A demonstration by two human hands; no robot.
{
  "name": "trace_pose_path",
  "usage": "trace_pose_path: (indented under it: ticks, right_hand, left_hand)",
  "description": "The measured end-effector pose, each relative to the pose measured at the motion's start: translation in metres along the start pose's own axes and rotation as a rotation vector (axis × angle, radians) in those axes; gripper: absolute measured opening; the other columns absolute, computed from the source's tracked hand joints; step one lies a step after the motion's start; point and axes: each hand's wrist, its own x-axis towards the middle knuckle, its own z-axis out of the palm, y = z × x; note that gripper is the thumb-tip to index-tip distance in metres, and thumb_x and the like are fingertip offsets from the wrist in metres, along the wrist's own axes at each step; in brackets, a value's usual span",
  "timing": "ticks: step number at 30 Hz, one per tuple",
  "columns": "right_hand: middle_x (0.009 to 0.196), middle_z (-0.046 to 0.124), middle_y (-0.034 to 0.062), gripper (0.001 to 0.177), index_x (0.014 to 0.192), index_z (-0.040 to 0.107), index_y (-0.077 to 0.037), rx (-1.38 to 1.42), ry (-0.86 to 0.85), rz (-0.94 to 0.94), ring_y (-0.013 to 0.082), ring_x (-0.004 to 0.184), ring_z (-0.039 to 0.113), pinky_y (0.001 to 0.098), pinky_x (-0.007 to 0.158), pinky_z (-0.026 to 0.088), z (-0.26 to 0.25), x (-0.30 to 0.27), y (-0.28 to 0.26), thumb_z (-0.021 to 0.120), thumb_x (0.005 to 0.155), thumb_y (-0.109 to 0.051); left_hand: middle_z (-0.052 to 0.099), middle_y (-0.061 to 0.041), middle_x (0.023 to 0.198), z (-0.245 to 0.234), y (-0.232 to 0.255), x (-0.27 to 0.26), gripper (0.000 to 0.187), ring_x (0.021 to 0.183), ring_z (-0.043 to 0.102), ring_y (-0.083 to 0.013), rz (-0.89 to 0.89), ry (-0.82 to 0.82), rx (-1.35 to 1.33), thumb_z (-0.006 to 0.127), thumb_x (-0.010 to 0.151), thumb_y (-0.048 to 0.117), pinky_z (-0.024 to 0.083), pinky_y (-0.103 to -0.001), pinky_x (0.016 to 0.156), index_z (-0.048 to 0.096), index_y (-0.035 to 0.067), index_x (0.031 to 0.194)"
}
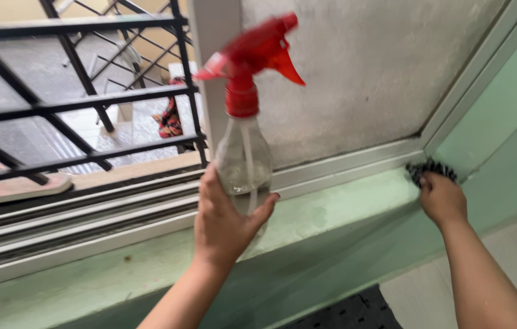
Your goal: The person cleans a window and its frame using a spray bottle and a cloth. They wipe the window sill, spray liquid onto the glass and frames, and then use the cloth to scrub and dry the surfaces, including sliding the window panels to reach different sections.
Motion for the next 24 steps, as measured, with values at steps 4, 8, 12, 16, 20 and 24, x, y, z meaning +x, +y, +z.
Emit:
trace_pose_path:
  ticks: [4, 8, 12, 16, 20, 24]
  right_hand:
    - [0.117, 0.075, 0.0141, 0.034, 0.126, 0.073, -0.017, 0.07, -0.014, 0.02, 0.0396, 0.106, 0.07, 0.0502, 0.089, 0.055, 0.006, -0.028, 0.002, 0.055, 0.101, -0.032]
    - [0.106, 0.077, 0.0183, 0.039, 0.128, 0.072, -0.01, 0.478, -0.147, 0.068, 0.0314, 0.096, 0.071, 0.0394, 0.084, 0.054, -0.018, -0.05, -0.05, 0.06, 0.103, -0.039]
    - [0.099, 0.075, 0.016, 0.036, 0.127, 0.068, 0.001, 0.848, -0.054, 0.04, 0.0183, 0.086, 0.064, 0.0304, 0.077, 0.05, -0.117, -0.068, -0.171, 0.062, 0.104, -0.025]
    - [0.109, 0.072, 0.0135, 0.033, 0.131, 0.067, -0.001, 0.784, 0.408, -0.404, 0.0177, 0.087, 0.066, 0.0303, 0.083, 0.054, -0.237, -0.097, -0.32, 0.06, 0.1, -0.007]
    - [0.131, 0.067, 0.014, 0.044, 0.124, 0.065, -0.004, 0.686, 0.58, -1.008, 0.0379, 0.126, 0.062, 0.0506, 0.11, 0.048, -0.278, -0.128, -0.47, 0.062, 0.082, 0.009]
    - [0.128, 0.068, 0.0152, 0.037, 0.123, 0.066, -0.002, 0.589, 0.499, -1.012, 0.0333, 0.122, 0.062, 0.0485, 0.11, 0.045, -0.24, -0.123, -0.59, 0.063, 0.087, -0.004]
  left_hand:
    - [0.054, -0.03, 0.129, -0.022, 0.003, 0.001, 0.087, 0.118, 0.057, -0.048, -0.02, -0.043, 0.019, 0.074, 0.087, 0.049, 0.051, -0.051, 0.094, 0.037, -0.007, 0.143]
    - [0.053, -0.028, 0.133, -0.062, -0.003, 0.021, 0.058, 0.12, 0.056, -0.0467, -0.07, -0.031, 0.088, 0.061, 0.1, 0.037, 0.05, -0.052, 0.095, 0.045, -0.002, 0.14]
    - [0.052, -0.027, 0.127, -0.116, -0.01, 0.061, 0.057, 0.115, 0.056, -0.0454, 0.02, 0.072, 0.314, 0.064, 0.092, 0.031, 0.05, -0.052, 0.094, 0.047, -0.002, 0.135]
    - [0.052, -0.024, 0.128, -0.184, -0.026, 0.114, 0.056, 0.12, 0.054, -0.0421, 0.251, 0.169, 0.563, 0.064, 0.088, 0.019, 0.052, -0.048, 0.094, 0.046, -0.005, 0.135]
    - [0.053, -0.023, 0.125, -0.221, -0.054, 0.146, 0.059, 0.121, 0.055, -0.0393, 0.231, 0.112, 0.739, 0.067, 0.081, 0.019, 0.05, -0.048, 0.097, 0.048, -0.004, 0.131]
    - [0.056, -0.023, 0.125, -0.221, -0.098, 0.151, 0.062, 0.121, 0.056, -0.0337, 0.093, -0.252, 0.807, 0.068, 0.083, 0.023, 0.047, -0.046, 0.104, 0.047, -0.005, 0.134]
